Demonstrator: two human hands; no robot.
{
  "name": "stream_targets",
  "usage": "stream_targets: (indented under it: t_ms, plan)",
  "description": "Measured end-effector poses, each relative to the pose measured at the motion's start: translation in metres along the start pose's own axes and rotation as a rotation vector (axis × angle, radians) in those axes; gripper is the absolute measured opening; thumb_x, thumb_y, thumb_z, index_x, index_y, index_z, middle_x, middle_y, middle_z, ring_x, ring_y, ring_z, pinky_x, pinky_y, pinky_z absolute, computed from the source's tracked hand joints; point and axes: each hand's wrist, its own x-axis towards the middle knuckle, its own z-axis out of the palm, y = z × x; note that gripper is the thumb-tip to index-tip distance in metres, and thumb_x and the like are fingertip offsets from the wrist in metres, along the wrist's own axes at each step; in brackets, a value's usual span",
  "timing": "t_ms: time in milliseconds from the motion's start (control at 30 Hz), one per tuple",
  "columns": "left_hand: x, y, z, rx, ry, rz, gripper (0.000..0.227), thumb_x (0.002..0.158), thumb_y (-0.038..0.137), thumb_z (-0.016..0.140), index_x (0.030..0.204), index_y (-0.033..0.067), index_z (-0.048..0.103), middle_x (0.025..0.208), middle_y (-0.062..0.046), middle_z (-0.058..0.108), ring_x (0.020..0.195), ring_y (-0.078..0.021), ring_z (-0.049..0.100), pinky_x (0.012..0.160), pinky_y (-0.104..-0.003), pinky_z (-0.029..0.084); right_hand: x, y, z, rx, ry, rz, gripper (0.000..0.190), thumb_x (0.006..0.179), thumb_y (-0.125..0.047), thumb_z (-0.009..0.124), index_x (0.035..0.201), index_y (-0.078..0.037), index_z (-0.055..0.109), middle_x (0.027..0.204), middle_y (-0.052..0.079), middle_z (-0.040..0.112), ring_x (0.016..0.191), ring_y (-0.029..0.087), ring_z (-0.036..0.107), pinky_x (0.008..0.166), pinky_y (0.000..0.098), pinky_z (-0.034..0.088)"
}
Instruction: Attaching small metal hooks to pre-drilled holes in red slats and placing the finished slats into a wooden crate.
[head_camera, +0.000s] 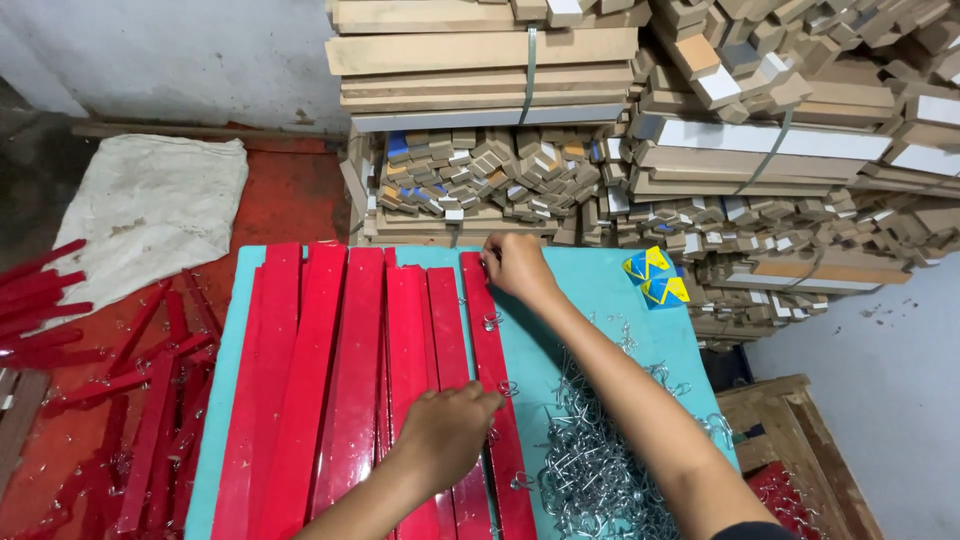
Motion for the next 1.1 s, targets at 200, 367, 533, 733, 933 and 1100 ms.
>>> stream_targets:
  t_ms: [200, 367, 533, 733, 933, 1100]
  plan:
    - [0.006, -0.005, 0.008, 0.041, 0.026, 0.000, 0.074, 0.086, -0.014, 0.047, 0.153, 0.0180, 0.044, 0.149, -0.016, 0.049, 0.128, -0.0407, 0.054, 0.103, -0.055, 0.042, 0.008, -0.025, 0.014, -0.158, -0.130, 0.190, 0.013, 0.084, -0.003, 0.055, 0.078, 0.002, 0.065, 0.078, 0.027, 0.068, 0.076, 0.050, 0.066, 0.065, 0.0565, 0.053]
    - [0.008, -0.012, 0.018, 0.090, 0.194, 0.083, 0.071, 0.077, -0.016, 0.055, 0.142, 0.0131, 0.056, 0.118, -0.014, 0.065, 0.094, -0.0395, 0.068, 0.081, -0.053, 0.051, 0.014, -0.047, 0.013, -0.271, -0.250, 0.294, 0.013, 0.082, -0.002, 0.058, 0.093, 0.002, 0.063, 0.097, 0.023, 0.065, 0.087, 0.045, 0.066, 0.062, 0.0537, 0.056]
    - [-0.004, -0.002, 0.002, 0.012, 0.195, 0.106, 0.074, 0.078, -0.022, 0.051, 0.144, 0.0110, 0.057, 0.121, -0.016, 0.069, 0.102, -0.0398, 0.069, 0.088, -0.060, 0.051, 0.017, -0.030, 0.005, -0.307, -0.380, 0.174, 0.038, 0.096, -0.037, 0.058, 0.099, 0.000, 0.063, 0.101, 0.029, 0.069, 0.094, 0.050, 0.065, 0.072, 0.0578, 0.053]
    - [-0.005, -0.006, 0.006, -0.076, 0.355, 0.162, 0.038, 0.095, 0.002, 0.050, 0.127, 0.0096, 0.068, 0.090, -0.009, 0.075, 0.075, -0.0324, 0.071, 0.067, -0.050, 0.052, 0.022, 0.013, -0.010, -0.098, -0.478, -0.130, 0.016, 0.088, -0.006, 0.058, 0.100, -0.016, 0.062, 0.097, 0.003, 0.076, 0.088, 0.031, 0.070, 0.074, 0.0437, 0.050]
    - [-0.001, -0.009, 0.010, -0.043, 0.314, 0.148, 0.020, 0.107, 0.019, 0.052, 0.089, 0.0120, 0.059, 0.078, -0.004, 0.065, 0.068, -0.0294, 0.064, 0.065, -0.049, 0.047, 0.012, 0.019, 0.000, -0.021, -0.326, -0.064, 0.020, 0.096, -0.025, 0.066, 0.087, -0.009, 0.058, 0.078, 0.010, 0.070, 0.070, 0.028, 0.063, 0.064, 0.0410, 0.043]
    - [-0.005, -0.006, 0.006, -0.054, 0.301, 0.145, 0.019, 0.104, 0.017, 0.056, 0.118, 0.0134, 0.068, 0.084, -0.004, 0.072, 0.074, -0.0280, 0.070, 0.070, -0.049, 0.051, 0.004, 0.005, -0.002, 0.017, -0.297, -0.058, 0.020, 0.097, -0.022, 0.067, 0.085, -0.009, 0.055, 0.072, 0.008, 0.066, 0.065, 0.028, 0.060, 0.061, 0.0412, 0.041]
